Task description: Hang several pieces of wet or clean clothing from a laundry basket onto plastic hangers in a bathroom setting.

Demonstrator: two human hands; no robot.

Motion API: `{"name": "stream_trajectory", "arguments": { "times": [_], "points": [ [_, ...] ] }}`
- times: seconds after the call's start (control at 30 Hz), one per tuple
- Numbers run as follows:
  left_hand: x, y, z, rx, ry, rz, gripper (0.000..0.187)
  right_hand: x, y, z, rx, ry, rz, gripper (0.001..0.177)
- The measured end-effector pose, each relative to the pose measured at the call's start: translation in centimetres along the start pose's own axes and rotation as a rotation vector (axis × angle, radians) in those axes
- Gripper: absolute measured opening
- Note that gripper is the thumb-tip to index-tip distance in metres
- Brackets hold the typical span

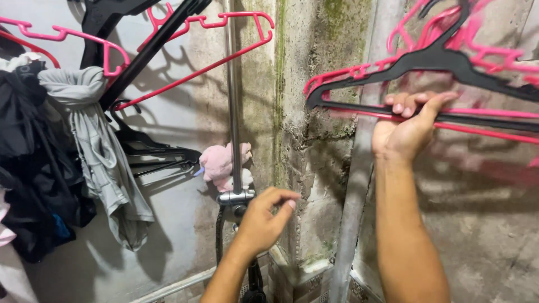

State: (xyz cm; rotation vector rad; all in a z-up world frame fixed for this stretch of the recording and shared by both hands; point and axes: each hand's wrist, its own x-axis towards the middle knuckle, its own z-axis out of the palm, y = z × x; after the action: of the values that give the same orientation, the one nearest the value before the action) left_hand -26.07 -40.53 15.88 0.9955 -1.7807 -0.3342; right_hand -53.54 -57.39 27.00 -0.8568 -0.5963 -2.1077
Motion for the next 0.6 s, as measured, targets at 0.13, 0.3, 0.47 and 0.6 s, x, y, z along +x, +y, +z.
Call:
{"name": "stream_trajectory", "arguments": {
  "times": [0.13, 0.3, 0.47, 0.6],
  "points": [
    [1.8, -0.2, 0.0, -0.071, 0.163, 0.093, 0.023, 1.1, 0.0, -1.1, 0.068, 0.02, 0.055, 0.046],
    [2.7, -0.2, -0.2, -0.176, 0.207, 0.079, 0.022, 1.9, -1.2, 0.0, 0.034, -0.072, -0.006, 0.045],
    [0.2, -1.6, 1.4, -0.15, 0.2, 0.033, 0.021, -3.0, -2.6, -2.4, -0.091, -0.126, 0.026, 0.046],
    [-2.1, -1.9, 1.3, -0.123, 0.257, -0.028, 0.024, -9.1, -4.1, -3.4, -0.152, -0.105, 0.116, 0.052]
  ]
}}
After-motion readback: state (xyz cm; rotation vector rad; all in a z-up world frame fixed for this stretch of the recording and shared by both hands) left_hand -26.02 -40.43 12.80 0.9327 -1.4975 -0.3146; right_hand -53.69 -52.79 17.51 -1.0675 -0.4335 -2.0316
